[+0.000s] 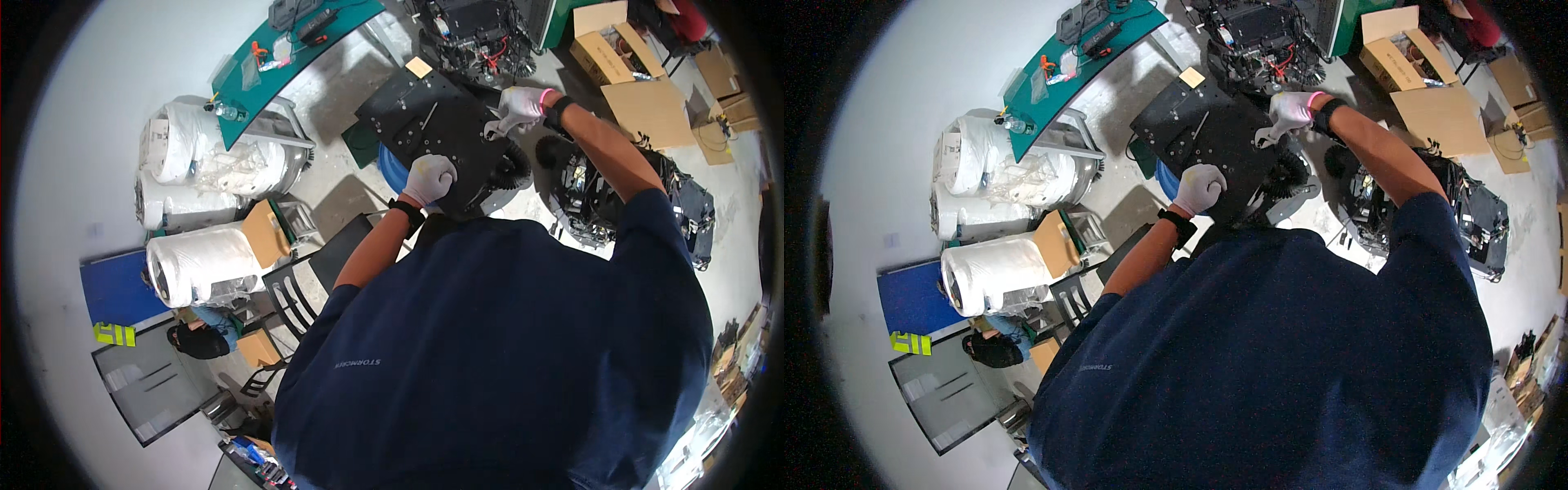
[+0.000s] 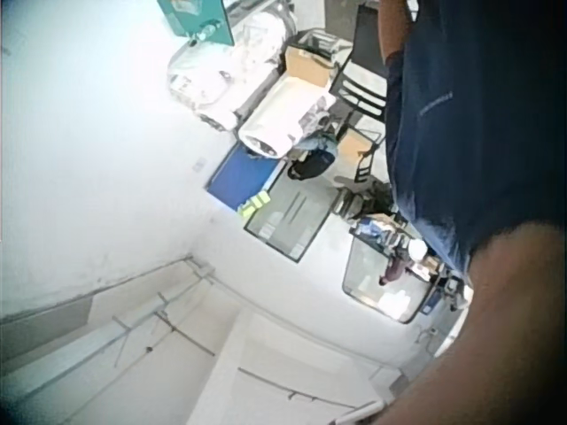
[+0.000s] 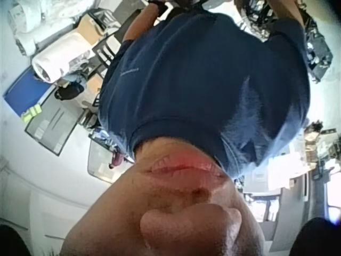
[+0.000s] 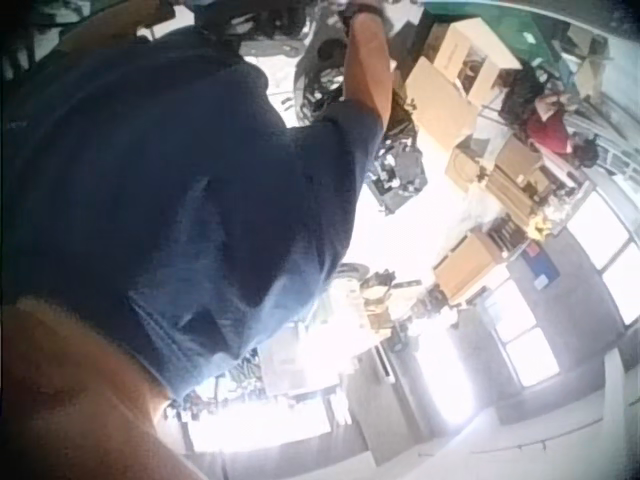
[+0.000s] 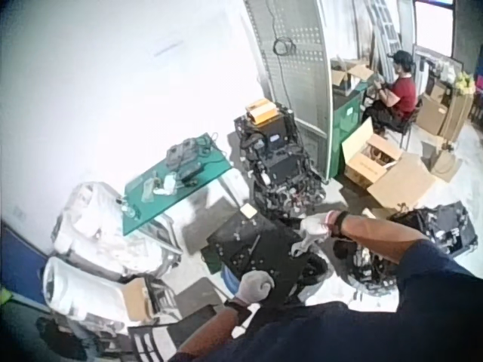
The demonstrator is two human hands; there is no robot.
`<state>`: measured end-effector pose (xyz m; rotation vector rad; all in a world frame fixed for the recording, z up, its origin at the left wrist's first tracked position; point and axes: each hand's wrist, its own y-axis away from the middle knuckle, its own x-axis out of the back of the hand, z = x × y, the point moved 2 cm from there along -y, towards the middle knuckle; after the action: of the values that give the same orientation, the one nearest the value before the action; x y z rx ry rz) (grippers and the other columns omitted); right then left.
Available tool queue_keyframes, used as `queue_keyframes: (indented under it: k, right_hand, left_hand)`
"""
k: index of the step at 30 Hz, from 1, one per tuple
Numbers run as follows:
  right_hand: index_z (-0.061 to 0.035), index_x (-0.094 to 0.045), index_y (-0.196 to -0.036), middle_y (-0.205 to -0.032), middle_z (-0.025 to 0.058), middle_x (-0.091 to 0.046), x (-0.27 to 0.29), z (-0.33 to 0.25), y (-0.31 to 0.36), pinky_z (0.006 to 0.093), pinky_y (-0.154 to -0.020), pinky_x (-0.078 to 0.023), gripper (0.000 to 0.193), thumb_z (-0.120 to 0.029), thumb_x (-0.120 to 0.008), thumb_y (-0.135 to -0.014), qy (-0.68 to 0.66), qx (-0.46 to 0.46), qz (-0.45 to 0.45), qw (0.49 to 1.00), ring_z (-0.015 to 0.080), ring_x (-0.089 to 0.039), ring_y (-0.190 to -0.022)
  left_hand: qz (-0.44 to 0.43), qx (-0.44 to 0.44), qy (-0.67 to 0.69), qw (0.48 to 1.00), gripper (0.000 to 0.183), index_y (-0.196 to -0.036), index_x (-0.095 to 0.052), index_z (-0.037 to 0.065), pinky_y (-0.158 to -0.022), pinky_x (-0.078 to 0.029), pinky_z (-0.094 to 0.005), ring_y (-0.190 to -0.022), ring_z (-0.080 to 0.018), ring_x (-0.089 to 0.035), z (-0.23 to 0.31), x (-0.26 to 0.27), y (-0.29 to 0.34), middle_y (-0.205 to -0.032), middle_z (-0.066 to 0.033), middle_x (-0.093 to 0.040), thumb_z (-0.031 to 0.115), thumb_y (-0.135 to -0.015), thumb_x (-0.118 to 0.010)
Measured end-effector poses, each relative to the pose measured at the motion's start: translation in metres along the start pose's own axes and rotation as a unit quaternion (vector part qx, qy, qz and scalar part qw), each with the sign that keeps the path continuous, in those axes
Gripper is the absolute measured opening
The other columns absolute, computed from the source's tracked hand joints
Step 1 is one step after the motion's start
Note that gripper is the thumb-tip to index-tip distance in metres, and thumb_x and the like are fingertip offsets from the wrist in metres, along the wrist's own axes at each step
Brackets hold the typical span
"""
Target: The worker is assembling a mechanical component, using a wrench to tighten bolts on a black metal plate before attaching it to a larger machine base.
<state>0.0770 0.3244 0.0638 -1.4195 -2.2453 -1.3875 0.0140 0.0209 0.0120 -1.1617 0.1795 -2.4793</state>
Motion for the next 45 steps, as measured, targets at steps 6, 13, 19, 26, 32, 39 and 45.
queue_keyframes:
  k: [6, 13, 19, 26, 32, 39, 45]
  right_hand:
    - [-0.0022, -0.075, -0.089, -0.068, 0.0069, -0.069, -0.028, 0.040, 0.011, 0.0317, -0.050, -0.047, 0.025, -0.024, -0.064, -0.093, -0.100, -0.015, 0.169, 0.980, 0.0159, -0.061, -0.053]
    - [0.0020, -0.067, -0.097, -0.071, 0.0070, -0.067, -0.148, 0.005, 0.045, 0.0300, -0.047, -0.048, 0.029, -0.027, -0.062, -0.099, -0.486, -0.042, 0.375, 0.788, 0.0137, -0.058, -0.047]
    - [0.0036, -0.066, -0.093, -0.070, 0.0114, -0.066, -0.219, -0.054, 0.034, 0.0316, -0.045, -0.047, 0.027, -0.023, -0.061, -0.097, -0.638, -0.115, 0.434, 0.626, 0.0173, -0.060, -0.049]
    - [0.0016, -0.062, -0.088, -0.068, 0.0126, -0.065, -0.212, -0.092, 0.016, 0.0341, -0.041, -0.047, 0.029, -0.025, -0.059, -0.099, -0.609, -0.204, 0.486, 0.593, 0.0196, -0.060, -0.046]
    - [0.0002, -0.061, -0.085, -0.068, 0.0114, -0.064, -0.205, -0.106, 0.013, 0.0332, -0.042, -0.048, 0.028, -0.024, -0.058, -0.099, -0.637, -0.228, 0.499, 0.542, 0.0203, -0.060, -0.047]
    - [0.0017, -0.065, -0.088, -0.067, 0.0139, -0.066, -0.202, -0.104, -0.009, 0.0359, -0.042, -0.049, 0.028, -0.024, -0.059, -0.097, -0.614, -0.228, 0.532, 0.537, 0.0242, -0.063, -0.048]
    - [0.0001, -0.066, -0.079, -0.065, 0.0119, -0.066, -0.213, -0.061, -0.034, 0.0360, -0.044, -0.050, 0.037, -0.033, -0.064, -0.096, -0.470, -0.280, 0.571, 0.612, 0.0234, -0.063, -0.047]
  left_hand:
    - [-0.016, -0.003, 0.005, 1.000, 0.012, -0.065, -0.064, 0.010, -0.066, -0.050, -0.0429, -0.068, -0.0326, -0.062, -0.004, -0.005, 0.006, -0.069, -0.0093, -0.063, 0.007, -0.069, -0.054]
    - [-0.049, -0.089, 0.017, 0.995, 0.011, -0.068, -0.064, 0.012, -0.066, -0.049, -0.0442, -0.068, -0.0322, -0.061, -0.005, -0.004, -0.006, -0.072, -0.0083, -0.062, 0.007, -0.071, -0.055]
    - [-0.115, -0.191, 0.097, 0.970, 0.012, -0.070, -0.063, 0.013, -0.064, -0.050, -0.0414, -0.066, -0.0296, -0.062, -0.013, -0.001, -0.013, -0.072, -0.0058, -0.063, 0.008, -0.077, -0.055]
    - [-0.118, -0.206, 0.132, 0.962, 0.012, -0.072, -0.064, 0.012, -0.065, -0.052, -0.0410, -0.070, -0.0298, -0.064, -0.019, 0.001, -0.013, -0.076, -0.0049, -0.066, 0.006, -0.078, -0.056]
    - [-0.083, -0.210, 0.162, 0.961, 0.013, -0.069, -0.064, 0.012, -0.065, -0.053, -0.0418, -0.069, -0.0295, -0.065, -0.020, -0.001, -0.013, -0.074, -0.0049, -0.066, 0.005, -0.077, -0.056]
    - [-0.073, -0.229, 0.160, 0.957, 0.010, -0.071, -0.062, 0.009, -0.067, -0.053, -0.0430, -0.070, -0.0316, -0.065, -0.025, -0.005, -0.009, -0.075, -0.0082, -0.065, 0.007, -0.078, -0.056]
    - [-0.087, -0.232, 0.137, 0.959, 0.009, -0.071, -0.062, 0.010, -0.068, -0.053, -0.0430, -0.072, -0.0315, -0.066, -0.029, -0.004, -0.008, -0.074, -0.0081, -0.065, 0.008, -0.078, -0.057]
